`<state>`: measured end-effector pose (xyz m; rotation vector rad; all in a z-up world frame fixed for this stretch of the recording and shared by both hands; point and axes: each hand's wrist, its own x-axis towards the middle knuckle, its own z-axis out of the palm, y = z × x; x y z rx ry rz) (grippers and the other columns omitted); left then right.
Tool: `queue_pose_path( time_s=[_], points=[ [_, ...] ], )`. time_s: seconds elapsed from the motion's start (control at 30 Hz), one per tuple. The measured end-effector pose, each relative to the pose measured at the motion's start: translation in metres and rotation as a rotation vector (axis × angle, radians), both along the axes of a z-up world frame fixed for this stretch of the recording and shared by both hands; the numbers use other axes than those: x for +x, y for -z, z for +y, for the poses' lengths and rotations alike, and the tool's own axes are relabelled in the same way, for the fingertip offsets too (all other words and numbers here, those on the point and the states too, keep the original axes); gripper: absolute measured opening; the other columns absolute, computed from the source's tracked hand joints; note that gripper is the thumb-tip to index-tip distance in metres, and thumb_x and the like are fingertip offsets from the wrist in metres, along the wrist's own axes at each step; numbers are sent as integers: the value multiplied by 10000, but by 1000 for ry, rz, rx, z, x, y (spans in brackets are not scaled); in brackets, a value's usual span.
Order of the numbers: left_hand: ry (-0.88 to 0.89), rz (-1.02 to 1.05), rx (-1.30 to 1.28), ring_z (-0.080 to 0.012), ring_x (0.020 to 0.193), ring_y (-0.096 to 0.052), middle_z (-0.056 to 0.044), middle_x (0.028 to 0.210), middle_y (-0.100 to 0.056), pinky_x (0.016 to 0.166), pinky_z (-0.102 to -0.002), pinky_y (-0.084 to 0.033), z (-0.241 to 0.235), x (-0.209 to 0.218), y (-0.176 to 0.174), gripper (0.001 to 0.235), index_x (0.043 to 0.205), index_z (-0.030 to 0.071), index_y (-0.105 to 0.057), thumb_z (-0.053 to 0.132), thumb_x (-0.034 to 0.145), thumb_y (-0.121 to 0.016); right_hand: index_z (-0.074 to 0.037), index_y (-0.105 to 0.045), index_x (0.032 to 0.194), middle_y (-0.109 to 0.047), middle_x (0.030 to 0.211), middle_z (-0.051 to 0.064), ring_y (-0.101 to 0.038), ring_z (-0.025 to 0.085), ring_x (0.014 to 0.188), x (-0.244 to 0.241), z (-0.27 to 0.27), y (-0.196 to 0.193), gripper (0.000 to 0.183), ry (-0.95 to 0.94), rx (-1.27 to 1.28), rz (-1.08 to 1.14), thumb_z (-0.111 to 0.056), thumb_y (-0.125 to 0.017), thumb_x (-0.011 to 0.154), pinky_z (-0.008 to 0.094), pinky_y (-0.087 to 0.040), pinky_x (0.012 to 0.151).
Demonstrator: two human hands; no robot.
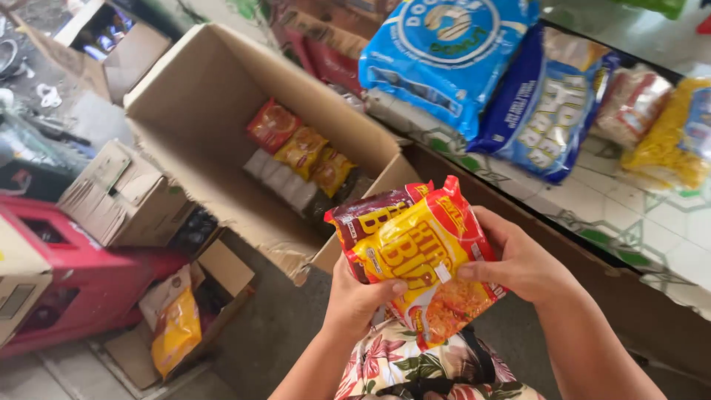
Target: The recorder picks various grocery items from a counter and packs them into a cardboard box.
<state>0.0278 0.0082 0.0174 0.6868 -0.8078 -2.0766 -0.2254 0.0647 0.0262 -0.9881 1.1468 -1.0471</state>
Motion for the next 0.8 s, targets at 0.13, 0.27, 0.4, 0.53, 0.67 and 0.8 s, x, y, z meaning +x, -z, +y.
queue_pose_path(
  time_s=[0.13,0.27,0.4,0.53,0.67,0.8],
  points=[
    [-35,20,-30,-245,1117,-710,-136,1240,-711,997,-419,-581,-2,47,-5,766,1350,-29,-539,21,681,-908,-21,-502,1479,-684,1333,107,-631,188,1223,49,-13,9,890,38,106,-93,-110,-895,685,395,-504,1053],
    [-66,22,-10,-261,1119,-710,-155,1237,-720,991,-427,-577,-20,110,10,759,1354,-58,-540,72,714,-928,-36,-518,1462,-693,1330,94,-643,192,1214,112,-35,19,876,43,121,-188,-159,-899,683,403,-509,1047],
    [-114,-13,-25,-215,1159,-703,-94,1267,-721,1015,-395,-562,-49,194,-2,802,1374,9,-542,116,677,-925,6,-542,1434,-695,1326,126,-649,223,1228,189,-74,27,834,3,108,-283,-151,-906,699,421,-506,1068],
    [-118,-56,-10,-246,1144,-696,-129,1246,-722,1006,-420,-556,-84,260,6,761,1358,-15,-552,130,716,-934,2,-529,1450,-689,1346,123,-643,224,1229,258,-102,32,825,-49,111,-374,-156,-893,727,423,-501,1059],
    [-70,-73,-84,-224,1133,-692,-99,1241,-716,1003,-407,-556,-140,276,14,738,1353,2,-565,172,735,-931,-21,-543,1427,-683,1337,122,-653,204,1216,270,-141,26,766,27,96,-347,-151,-869,746,417,-516,1051],
    [-118,-117,-152,-199,1074,-700,-88,1195,-723,948,-392,-579,-214,267,21,544,1308,-10,-625,176,845,-842,7,-576,1385,-699,1326,129,-680,235,1198,225,-190,11,601,166,-33,-247,-98,-797,836,448,-552,1042]
  ],
)
